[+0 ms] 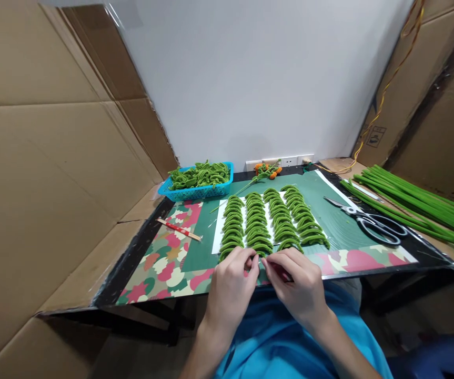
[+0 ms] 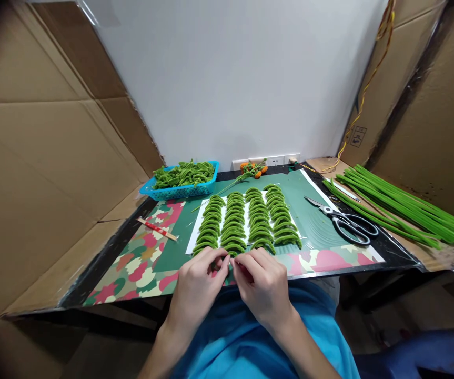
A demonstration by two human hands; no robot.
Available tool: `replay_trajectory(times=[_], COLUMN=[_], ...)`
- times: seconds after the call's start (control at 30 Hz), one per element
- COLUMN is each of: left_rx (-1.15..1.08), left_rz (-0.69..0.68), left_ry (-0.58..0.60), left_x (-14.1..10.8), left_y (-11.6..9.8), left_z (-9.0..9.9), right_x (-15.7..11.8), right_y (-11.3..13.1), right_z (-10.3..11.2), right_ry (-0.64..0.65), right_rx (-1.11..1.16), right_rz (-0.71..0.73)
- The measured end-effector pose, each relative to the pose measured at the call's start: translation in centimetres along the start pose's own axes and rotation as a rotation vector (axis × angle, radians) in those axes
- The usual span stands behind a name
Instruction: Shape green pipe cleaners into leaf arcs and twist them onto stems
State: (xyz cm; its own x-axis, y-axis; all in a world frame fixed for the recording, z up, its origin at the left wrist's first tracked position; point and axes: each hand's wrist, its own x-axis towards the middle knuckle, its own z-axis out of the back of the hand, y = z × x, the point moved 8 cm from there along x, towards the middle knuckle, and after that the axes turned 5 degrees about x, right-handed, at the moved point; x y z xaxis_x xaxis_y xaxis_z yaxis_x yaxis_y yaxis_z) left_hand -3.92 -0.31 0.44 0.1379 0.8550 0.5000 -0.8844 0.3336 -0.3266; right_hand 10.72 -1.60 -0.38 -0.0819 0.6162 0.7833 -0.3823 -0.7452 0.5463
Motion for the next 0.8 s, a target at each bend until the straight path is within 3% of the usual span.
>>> replay_trajectory(times=[0.53,0.8], left_rx=[-0.017,0.078], left_rz=[-0.051,-0.027], left_ry=[-0.059,-0.106], left_x=[-0.24,-0.91], left_y=[-0.5,0.11], left_z=[0.51,0.59], right_x=[0.01,0.15], right_y=[-0.03,0.12], right_z=[0.04,-0.07], right_ry=[-0.01,0.007], right_rx=[-0.002,0.011], right_rz=[-0.002,-0.001])
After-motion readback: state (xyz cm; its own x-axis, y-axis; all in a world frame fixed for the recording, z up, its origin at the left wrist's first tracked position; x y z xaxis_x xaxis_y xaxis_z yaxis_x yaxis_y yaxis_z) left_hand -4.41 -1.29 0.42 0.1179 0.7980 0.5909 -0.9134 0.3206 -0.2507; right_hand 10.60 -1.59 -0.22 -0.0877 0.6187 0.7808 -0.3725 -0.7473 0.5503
